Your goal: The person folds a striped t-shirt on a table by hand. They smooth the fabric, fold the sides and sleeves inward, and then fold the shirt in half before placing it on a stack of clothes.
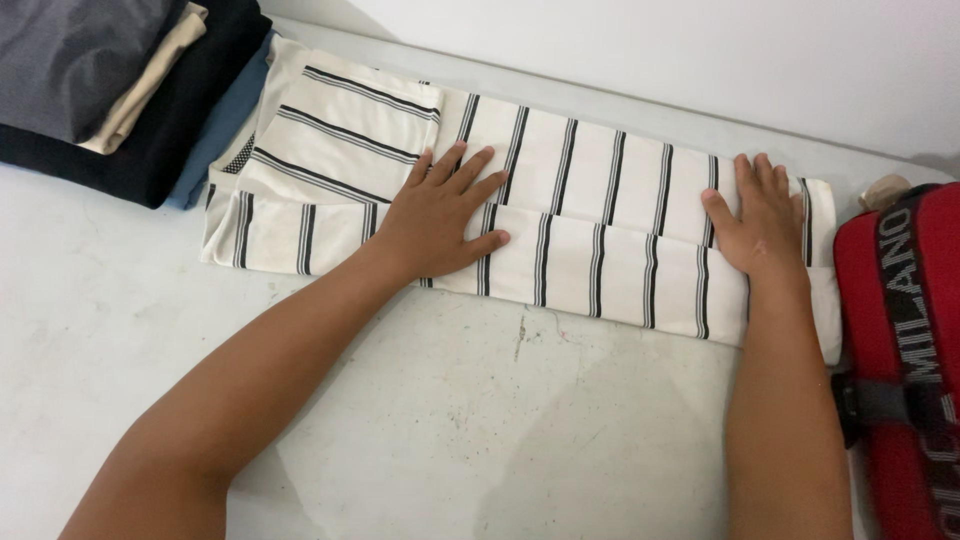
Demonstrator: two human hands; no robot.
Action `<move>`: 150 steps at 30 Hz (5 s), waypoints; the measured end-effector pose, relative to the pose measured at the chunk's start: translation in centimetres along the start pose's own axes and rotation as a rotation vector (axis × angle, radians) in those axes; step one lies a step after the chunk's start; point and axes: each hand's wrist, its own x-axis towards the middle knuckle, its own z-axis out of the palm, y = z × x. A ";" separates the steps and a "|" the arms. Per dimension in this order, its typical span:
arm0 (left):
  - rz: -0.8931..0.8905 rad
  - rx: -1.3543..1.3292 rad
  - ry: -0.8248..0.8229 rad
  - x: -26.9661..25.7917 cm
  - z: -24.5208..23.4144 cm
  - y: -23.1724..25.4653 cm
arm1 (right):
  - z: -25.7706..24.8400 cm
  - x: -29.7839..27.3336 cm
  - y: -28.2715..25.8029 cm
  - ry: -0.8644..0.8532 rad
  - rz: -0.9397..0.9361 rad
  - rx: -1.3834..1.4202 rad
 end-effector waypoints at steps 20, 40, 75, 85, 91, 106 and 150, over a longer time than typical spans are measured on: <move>-0.063 -0.071 0.061 12.1 5.1 6.1 | 1.6 1.3 -12.3 -0.057 -0.378 0.022; -0.117 -0.048 0.005 11.3 3.6 6.4 | 1.1 2.1 -2.8 -0.014 0.021 -0.023; -0.083 -0.013 0.041 11.6 3.3 6.5 | -2.4 2.0 -6.0 -0.012 0.056 -0.158; -0.067 -0.007 0.038 11.6 3.3 5.8 | -1.4 -2.0 -6.9 -0.053 -0.126 -0.019; -0.025 -0.033 0.091 11.0 3.9 5.3 | -1.7 -4.7 -1.6 -0.019 0.047 -0.042; -0.009 -0.009 0.135 8.6 3.4 2.7 | -4.4 -6.2 -3.3 -0.007 0.493 -0.110; -0.131 0.000 0.036 8.8 3.3 3.7 | -8.1 -7.8 0.0 -0.317 0.481 0.563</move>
